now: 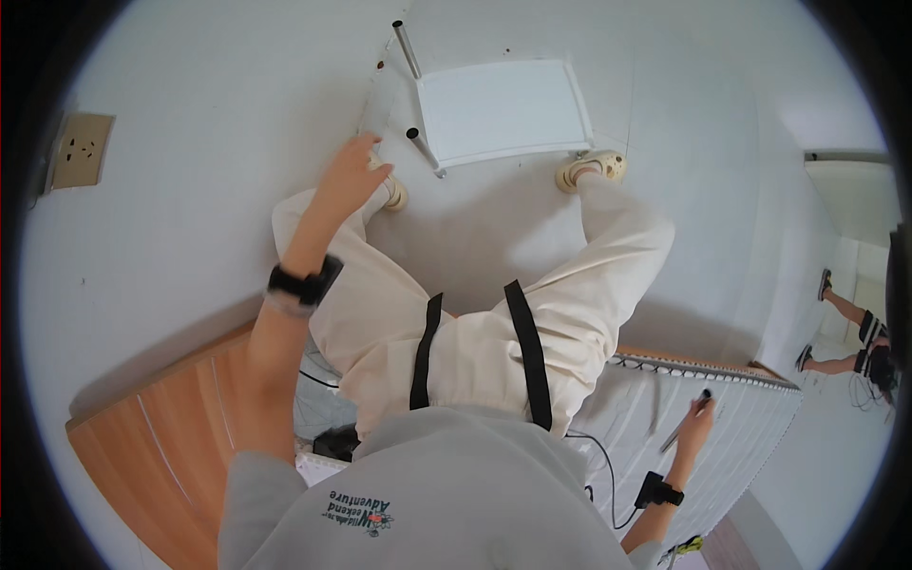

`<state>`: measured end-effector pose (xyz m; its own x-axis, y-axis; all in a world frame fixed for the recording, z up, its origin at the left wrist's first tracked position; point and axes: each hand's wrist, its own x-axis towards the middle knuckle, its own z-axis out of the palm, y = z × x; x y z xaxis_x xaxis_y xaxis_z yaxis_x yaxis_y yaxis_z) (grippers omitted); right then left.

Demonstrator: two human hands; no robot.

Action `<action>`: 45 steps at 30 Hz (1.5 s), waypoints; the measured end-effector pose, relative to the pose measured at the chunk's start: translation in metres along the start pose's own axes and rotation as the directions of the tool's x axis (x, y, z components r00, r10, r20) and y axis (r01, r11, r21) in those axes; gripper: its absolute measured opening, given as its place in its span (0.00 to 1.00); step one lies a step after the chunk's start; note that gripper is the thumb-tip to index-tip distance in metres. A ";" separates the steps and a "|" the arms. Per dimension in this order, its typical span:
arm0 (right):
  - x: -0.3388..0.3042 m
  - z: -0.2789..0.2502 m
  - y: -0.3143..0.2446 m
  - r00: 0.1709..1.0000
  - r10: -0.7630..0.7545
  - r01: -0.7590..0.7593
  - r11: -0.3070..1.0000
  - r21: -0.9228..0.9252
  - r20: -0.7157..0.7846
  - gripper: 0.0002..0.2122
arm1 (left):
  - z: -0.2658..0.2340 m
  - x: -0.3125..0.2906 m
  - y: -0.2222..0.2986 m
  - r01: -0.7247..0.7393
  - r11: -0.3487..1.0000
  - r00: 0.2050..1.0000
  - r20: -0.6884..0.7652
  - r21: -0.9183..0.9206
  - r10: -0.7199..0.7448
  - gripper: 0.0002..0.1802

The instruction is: Assembling a small white plastic shelving unit by attaching metal legs and wiping components with a cloth.

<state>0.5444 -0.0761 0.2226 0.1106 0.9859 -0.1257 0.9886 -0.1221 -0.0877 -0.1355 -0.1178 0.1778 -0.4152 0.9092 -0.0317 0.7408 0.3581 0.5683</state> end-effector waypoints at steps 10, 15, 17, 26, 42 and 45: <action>0.011 -0.094 -0.220 0.913 -0.122 0.306 0.837 0.454 -0.389 0.10 | 0.105 0.063 -0.030 0.109 0.969 0.994 -0.032 0.222 -0.104 0.11; 0.003 -0.087 -0.221 0.946 -0.127 0.257 0.856 0.449 -0.298 0.11 | 0.108 0.064 -0.018 0.147 0.965 0.989 -0.001 0.217 -0.151 0.07; 0.003 -0.085 -0.226 0.902 -0.250 0.360 0.885 0.294 -0.353 0.11 | 0.108 0.066 -0.024 0.173 0.965 0.983 0.032 0.196 -0.182 0.08; 0.009 -0.078 -0.243 0.877 -0.326 0.441 0.837 0.324 -0.353 0.12 | 0.108 0.055 -0.073 0.057 0.967 0.998 -0.036 0.248 -0.050 0.06; 0.114 -0.045 -0.371 0.791 -0.467 0.598 0.455 0.659 -0.395 0.13 | 0.054 0.047 -0.123 0.336 0.899 0.942 -0.091 0.282 -0.324 0.09; 0.136 0.002 -0.387 0.862 -0.453 0.441 0.445 0.779 -0.229 0.12 | 0.068 0.044 -0.112 0.254 0.796 0.958 -0.254 0.549 -0.130 0.14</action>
<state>0.1763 0.1047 0.2380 -0.3290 0.9310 0.1580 0.4092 0.2913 -0.8647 -0.2009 -0.1034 0.0569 -0.6285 0.7708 0.1042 0.7745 0.6326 -0.0074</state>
